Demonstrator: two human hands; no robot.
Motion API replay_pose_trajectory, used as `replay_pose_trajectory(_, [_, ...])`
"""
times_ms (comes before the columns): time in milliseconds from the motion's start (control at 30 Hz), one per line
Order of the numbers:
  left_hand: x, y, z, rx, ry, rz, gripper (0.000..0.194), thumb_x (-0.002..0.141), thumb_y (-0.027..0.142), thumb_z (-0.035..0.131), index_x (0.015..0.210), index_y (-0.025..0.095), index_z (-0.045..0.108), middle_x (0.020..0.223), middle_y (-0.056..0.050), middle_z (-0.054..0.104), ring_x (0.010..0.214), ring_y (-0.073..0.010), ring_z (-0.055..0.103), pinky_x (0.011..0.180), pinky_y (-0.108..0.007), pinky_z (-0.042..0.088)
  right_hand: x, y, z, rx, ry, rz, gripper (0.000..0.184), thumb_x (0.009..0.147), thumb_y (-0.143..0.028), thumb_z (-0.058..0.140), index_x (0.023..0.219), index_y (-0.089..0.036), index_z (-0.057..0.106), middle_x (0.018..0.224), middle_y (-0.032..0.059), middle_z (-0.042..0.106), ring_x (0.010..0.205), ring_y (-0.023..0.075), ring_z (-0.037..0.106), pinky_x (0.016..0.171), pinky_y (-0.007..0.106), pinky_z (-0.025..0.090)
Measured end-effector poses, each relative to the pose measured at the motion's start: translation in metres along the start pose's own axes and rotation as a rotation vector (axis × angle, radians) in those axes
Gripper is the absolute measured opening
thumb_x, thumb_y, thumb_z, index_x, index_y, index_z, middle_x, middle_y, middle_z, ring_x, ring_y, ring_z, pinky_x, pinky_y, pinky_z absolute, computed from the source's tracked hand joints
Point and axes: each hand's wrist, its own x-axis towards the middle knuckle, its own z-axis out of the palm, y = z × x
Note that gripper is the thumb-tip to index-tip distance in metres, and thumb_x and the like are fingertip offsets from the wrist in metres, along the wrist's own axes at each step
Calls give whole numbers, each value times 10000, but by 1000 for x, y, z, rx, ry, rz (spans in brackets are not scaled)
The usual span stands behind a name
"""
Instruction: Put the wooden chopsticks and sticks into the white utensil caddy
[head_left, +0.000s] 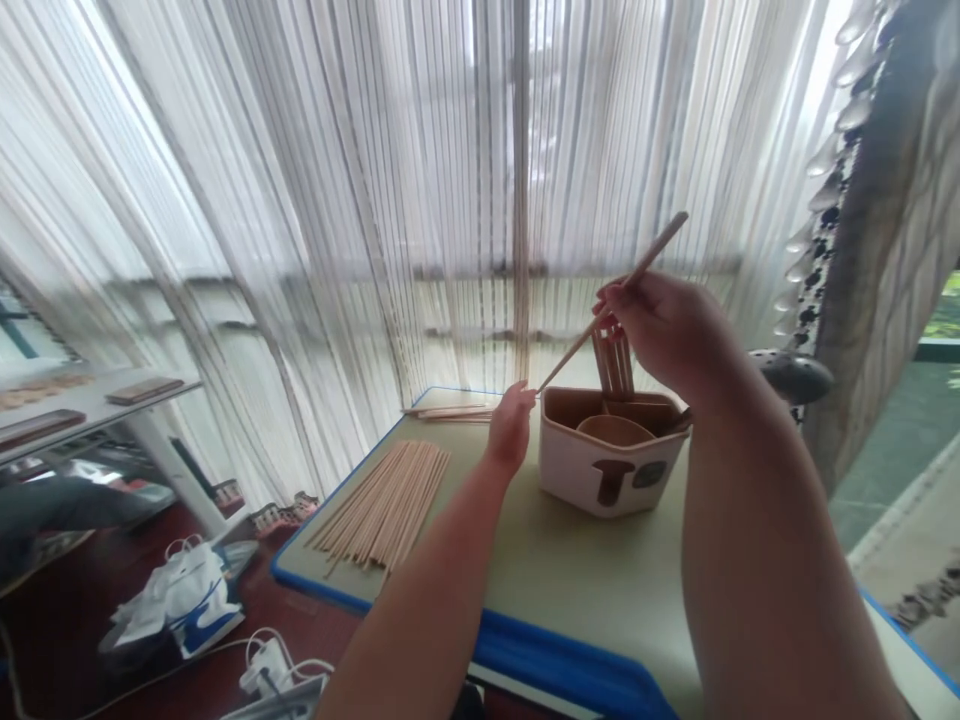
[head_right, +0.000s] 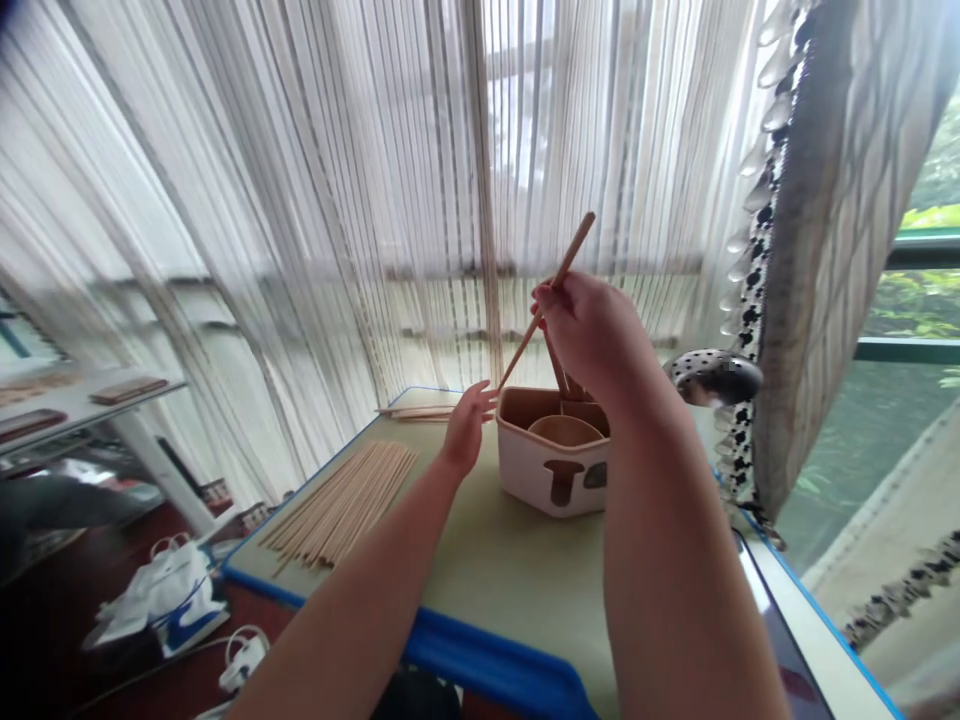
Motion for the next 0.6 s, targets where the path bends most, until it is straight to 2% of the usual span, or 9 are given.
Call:
replay_pose_trajectory(100, [-6, 10, -3, -149, -135, 15, 552, 868, 512, 359, 1306, 176, 353, 1212, -128, 549, 1000, -196, 587, 779, -325, 497, -2, 2, -11, 85, 92, 2, 269, 849, -348, 476, 965, -161, 632, 787, 51, 666, 667, 129, 621, 574, 250, 495])
replay_pose_trajectory(200, [-13, 20, -6, -54, -189, 135, 846, 667, 566, 628, 1343, 177, 300, 1259, -157, 501, 1072, -259, 543, 842, -393, 481, -3, 4, -22, 175, 225, 34, 277, 852, -316, 479, 1013, -136, 615, 796, 62, 658, 651, 111, 620, 558, 225, 506])
replay_pose_trajectory(267, [-15, 26, -6, 49, -187, 205, 958, 549, 538, 729, 1340, 189, 316, 1272, -154, 488, 1131, -291, 497, 909, -437, 445, -3, 6, -29, 171, 313, 43, 279, 855, -299, 474, 1028, -128, 610, 784, 62, 652, 628, 102, 613, 543, 217, 505])
replay_pose_trajectory(400, [-15, 33, -7, 107, -188, 230, 915, 541, 494, 751, 1312, 194, 361, 1272, -144, 491, 1166, -303, 467, 961, -462, 405, -3, 11, -39, 167, 413, 45, 286, 844, -312, 491, 1010, -127, 631, 753, 55, 647, 563, 92, 591, 521, 223, 505])
replay_pose_trajectory(600, [-12, 37, -8, 76, -220, 196, 890, 534, 472, 762, 1286, 196, 374, 1210, -128, 541, 1075, -269, 538, 887, -416, 463, -6, 12, -55, 156, 378, 109, 284, 810, -328, 537, 977, -135, 663, 725, 59, 667, 575, 113, 604, 537, 240, 504])
